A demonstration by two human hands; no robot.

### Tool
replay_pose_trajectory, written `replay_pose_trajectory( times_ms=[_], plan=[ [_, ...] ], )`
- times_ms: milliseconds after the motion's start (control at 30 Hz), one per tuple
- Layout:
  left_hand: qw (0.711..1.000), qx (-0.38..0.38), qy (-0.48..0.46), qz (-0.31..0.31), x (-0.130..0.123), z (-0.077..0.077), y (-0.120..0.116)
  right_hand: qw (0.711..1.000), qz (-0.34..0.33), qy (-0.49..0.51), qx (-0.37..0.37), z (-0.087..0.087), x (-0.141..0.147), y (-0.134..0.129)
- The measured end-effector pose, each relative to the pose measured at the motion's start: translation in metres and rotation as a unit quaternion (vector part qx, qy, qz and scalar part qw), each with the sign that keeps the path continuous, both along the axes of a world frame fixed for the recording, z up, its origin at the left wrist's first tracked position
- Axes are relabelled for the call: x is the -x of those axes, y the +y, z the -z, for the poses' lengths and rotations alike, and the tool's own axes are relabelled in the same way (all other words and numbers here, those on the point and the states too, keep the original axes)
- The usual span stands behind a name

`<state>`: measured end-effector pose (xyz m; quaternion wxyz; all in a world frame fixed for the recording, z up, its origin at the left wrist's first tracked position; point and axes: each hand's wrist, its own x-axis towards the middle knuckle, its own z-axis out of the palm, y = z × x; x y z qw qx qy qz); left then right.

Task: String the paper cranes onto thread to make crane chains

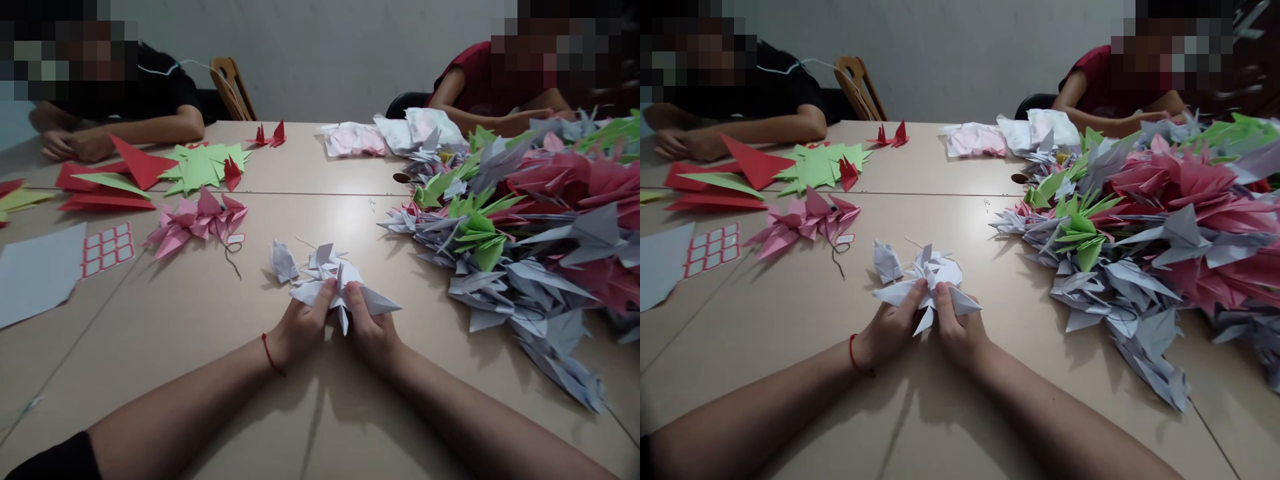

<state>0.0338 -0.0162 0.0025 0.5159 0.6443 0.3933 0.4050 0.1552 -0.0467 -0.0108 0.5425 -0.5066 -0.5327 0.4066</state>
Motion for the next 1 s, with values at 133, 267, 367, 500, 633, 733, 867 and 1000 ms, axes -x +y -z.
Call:
replay_pose_trajectory(
  times_ms=[133,267,367,500,633,733,867,1000],
  plan=[
    [1.0,0.001,0.006,-0.015,0.0,0.001,-0.001,1.0,0.014,0.008,0.015,0.006,0.001,-0.001],
    [1.0,0.0,0.017,-0.016,0.001,0.001,-0.003,1.0,0.012,0.009,0.018,0.011,0.001,-0.003],
    [1.0,-0.008,0.016,-0.009,0.001,0.001,-0.004,1.0,0.013,0.011,0.006,0.007,0.0,-0.001],
    [0.999,-0.026,0.021,-0.013,-0.001,-0.002,-0.004,1.0,0.006,0.01,-0.006,0.001,0.0,0.0],
    [0.999,-0.018,0.029,-0.023,0.0,-0.002,-0.004,1.0,0.006,0.011,-0.008,0.001,-0.001,0.0],
    [0.999,-0.012,0.021,-0.023,0.0,-0.001,-0.003,1.0,0.003,0.018,0.0,0.002,-0.003,0.0],
    [0.998,0.033,-0.034,-0.039,0.0,-0.001,0.002,0.999,-0.022,0.04,0.02,0.003,-0.005,-0.001],
    [0.998,0.05,-0.036,-0.033,0.001,-0.005,0.002,0.999,-0.017,0.029,0.037,0.0,-0.007,-0.002]
  ],
)
